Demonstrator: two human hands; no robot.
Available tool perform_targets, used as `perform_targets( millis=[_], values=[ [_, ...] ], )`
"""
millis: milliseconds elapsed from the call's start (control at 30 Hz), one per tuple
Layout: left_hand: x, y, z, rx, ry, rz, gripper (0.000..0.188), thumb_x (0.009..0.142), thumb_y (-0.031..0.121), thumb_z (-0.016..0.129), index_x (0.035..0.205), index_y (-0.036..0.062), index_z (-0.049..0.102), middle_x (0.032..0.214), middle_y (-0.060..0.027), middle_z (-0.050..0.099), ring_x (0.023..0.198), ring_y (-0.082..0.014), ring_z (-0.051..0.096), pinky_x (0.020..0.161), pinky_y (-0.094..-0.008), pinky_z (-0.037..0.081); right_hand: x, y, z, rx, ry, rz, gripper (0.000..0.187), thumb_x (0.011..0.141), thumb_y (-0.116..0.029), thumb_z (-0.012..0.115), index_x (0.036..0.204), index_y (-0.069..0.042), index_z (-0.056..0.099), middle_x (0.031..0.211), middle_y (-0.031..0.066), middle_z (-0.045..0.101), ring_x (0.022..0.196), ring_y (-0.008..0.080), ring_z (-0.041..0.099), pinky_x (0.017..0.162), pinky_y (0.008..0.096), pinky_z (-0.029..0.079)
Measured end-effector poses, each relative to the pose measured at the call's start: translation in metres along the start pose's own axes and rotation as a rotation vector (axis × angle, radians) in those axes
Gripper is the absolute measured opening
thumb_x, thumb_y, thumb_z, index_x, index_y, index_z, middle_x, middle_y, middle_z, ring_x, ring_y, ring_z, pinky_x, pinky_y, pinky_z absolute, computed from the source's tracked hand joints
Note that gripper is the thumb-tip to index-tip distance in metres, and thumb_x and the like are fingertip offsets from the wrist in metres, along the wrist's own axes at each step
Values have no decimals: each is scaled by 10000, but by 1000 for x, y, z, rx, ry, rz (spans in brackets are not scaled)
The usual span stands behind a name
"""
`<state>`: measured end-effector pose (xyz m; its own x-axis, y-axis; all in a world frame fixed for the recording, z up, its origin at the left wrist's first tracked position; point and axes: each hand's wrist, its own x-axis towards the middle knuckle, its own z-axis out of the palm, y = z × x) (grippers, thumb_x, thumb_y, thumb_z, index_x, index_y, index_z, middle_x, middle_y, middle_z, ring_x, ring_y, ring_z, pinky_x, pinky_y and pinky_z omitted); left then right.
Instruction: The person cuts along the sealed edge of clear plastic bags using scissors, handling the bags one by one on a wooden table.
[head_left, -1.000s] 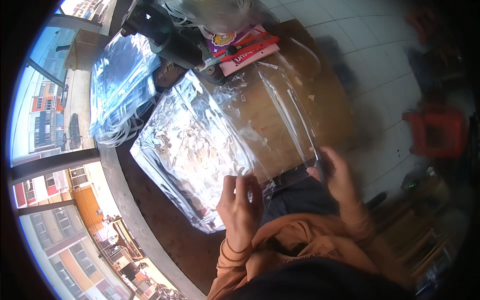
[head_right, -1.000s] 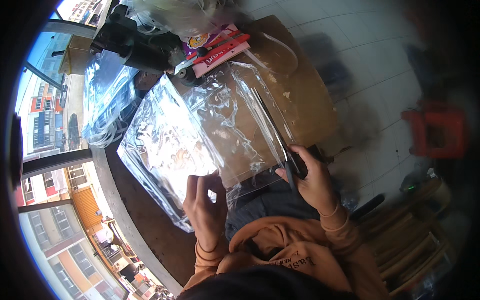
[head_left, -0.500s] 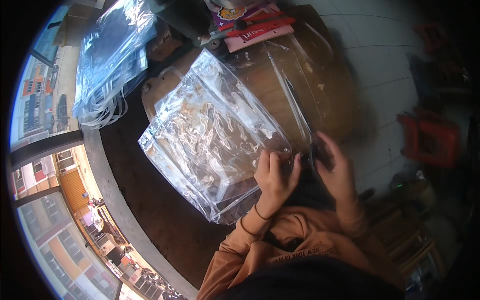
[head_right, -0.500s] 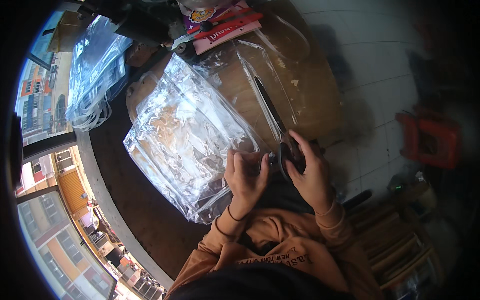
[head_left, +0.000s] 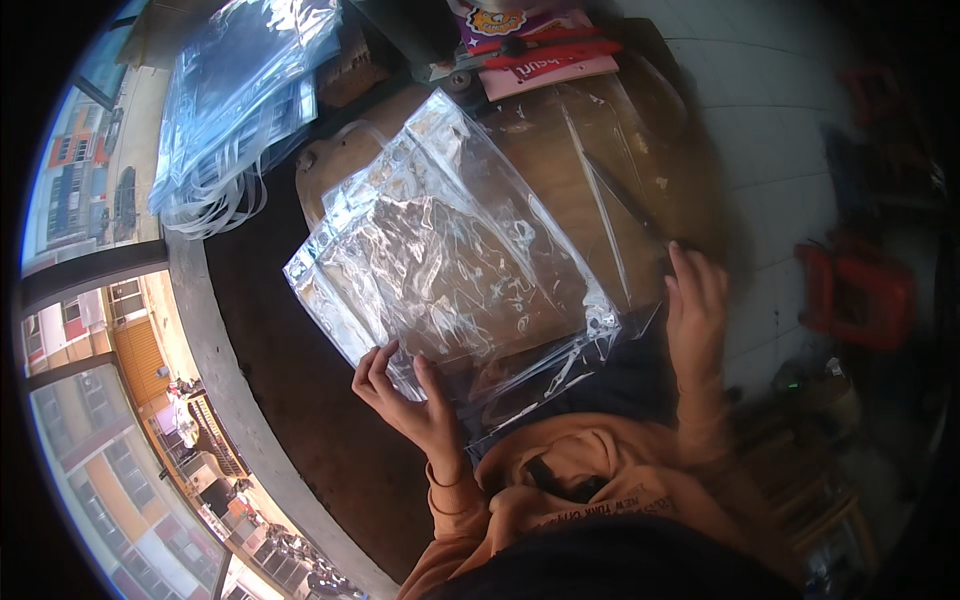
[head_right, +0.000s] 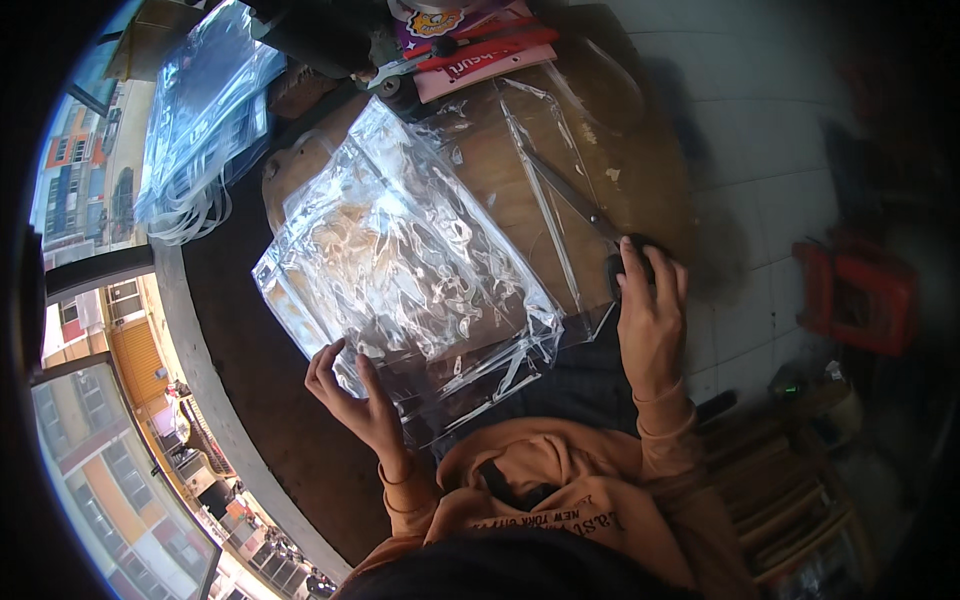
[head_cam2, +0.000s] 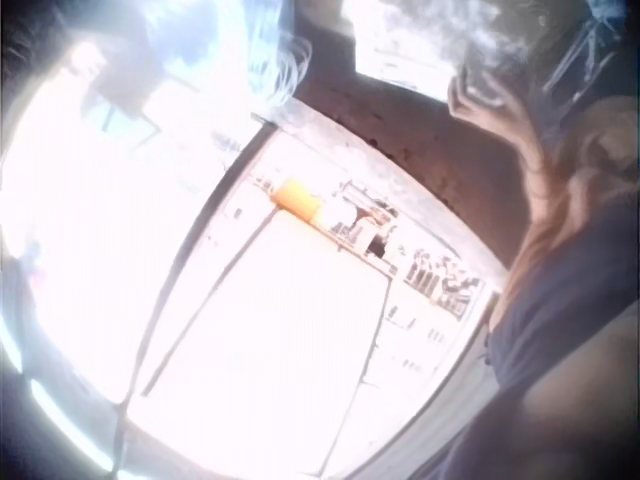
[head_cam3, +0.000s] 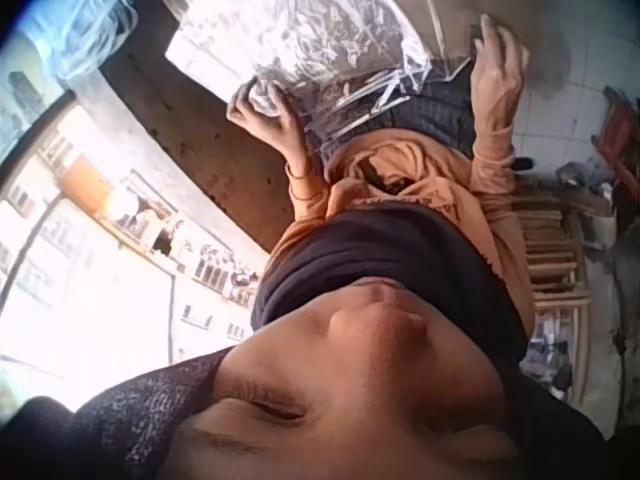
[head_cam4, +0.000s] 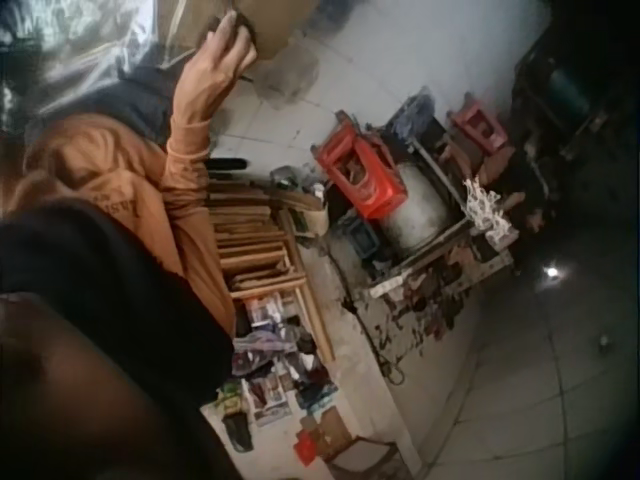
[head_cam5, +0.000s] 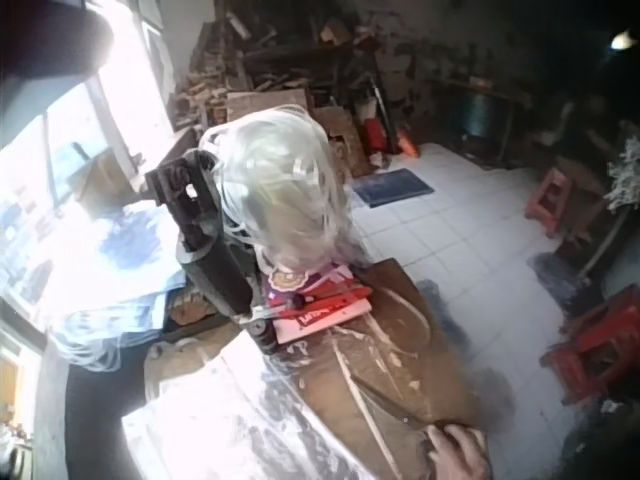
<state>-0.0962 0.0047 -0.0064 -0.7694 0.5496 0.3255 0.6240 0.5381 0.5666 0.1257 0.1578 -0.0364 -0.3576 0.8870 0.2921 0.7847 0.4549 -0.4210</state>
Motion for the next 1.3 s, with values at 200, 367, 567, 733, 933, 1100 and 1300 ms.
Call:
perform_targets(
  millis=[200, 367, 567, 733, 933, 1100, 1300],
  values=[
    [-30, -64, -47, -466, -52, -639, 303, 941, 114, 487, 1213, -17, 460, 1037, -94, 516, 966, -161, 524, 835, -290, 438, -15, -51, -4, 396, -166, -99, 321, 797, -84, 654, 1113, -48, 614, 1148, 152, 528, 1046, 310, 504, 875, 446, 412],
    [-31, -35, -69, -681, -119, -674, 255, 937, 96, 501, 1163, -16, 462, 896, -44, 530, 720, -71, 499, 664, -199, 446, -21, -80, 12, 178, -360, -356, 454, 773, -381, 663, 1109, -80, 608, 1204, 138, 523, 1145, 257, 486, 1006, 555, 267],
    [-14, 49, -71, -1355, -218, -534, 308, 792, 182, 689, 836, 62, 409, 808, -87, 457, 702, -151, 507, 532, -233, 458, 1, -85, -23, 487, -438, -316, 621, 772, -534, 622, 1135, -31, 593, 1281, 184, 505, 1198, 319, 498, 1053, 621, 164],
    [-8, 72, -28, -1559, -629, -344, 312, 799, 126, 712, 913, 59, 430, 879, -60, 485, 806, -143, 500, 699, -253, 425, 27, -93, -79, 1077, -591, -291, 731, 733, -515, 699, 1172, 50, 549, 1236, 250, 526, 1137, 370, 547, 954, 497, 406],
    [-11, 84, -15, -1523, -654, -354, 239, 858, 104, 643, 974, 44, 442, 930, -65, 513, 861, -133, 501, 770, -268, 418, 17, -87, -70, 1201, -489, -85, 529, 788, -225, 687, 1168, 106, 524, 1191, 283, 551, 1094, 339, 584, 901, 345, 478],
    [-12, 86, -14, -1546, -659, -331, 98, 913, 50, 535, 963, -1, 468, 972, -113, 537, 883, -170, 561, 820, -305, 467, 11, -85, -64, 1376, -506, 71, 427, 871, -176, 520, 1169, 129, 515, 1076, 253, 621, 995, 271, 636, 873, 324, 490],
    [-11, 85, -11, -1490, -629, -273, 67, 924, 52, 503, 939, -1, 466, 942, -152, 556, 846, -204, 584, 809, -332, 480, 14, -83, -66, 1341, -555, 95, 386, 948, -201, 472, 1154, 119, 534, 983, 206, 655, 942, 211, 644, 804, 284, 502]
  ],
)
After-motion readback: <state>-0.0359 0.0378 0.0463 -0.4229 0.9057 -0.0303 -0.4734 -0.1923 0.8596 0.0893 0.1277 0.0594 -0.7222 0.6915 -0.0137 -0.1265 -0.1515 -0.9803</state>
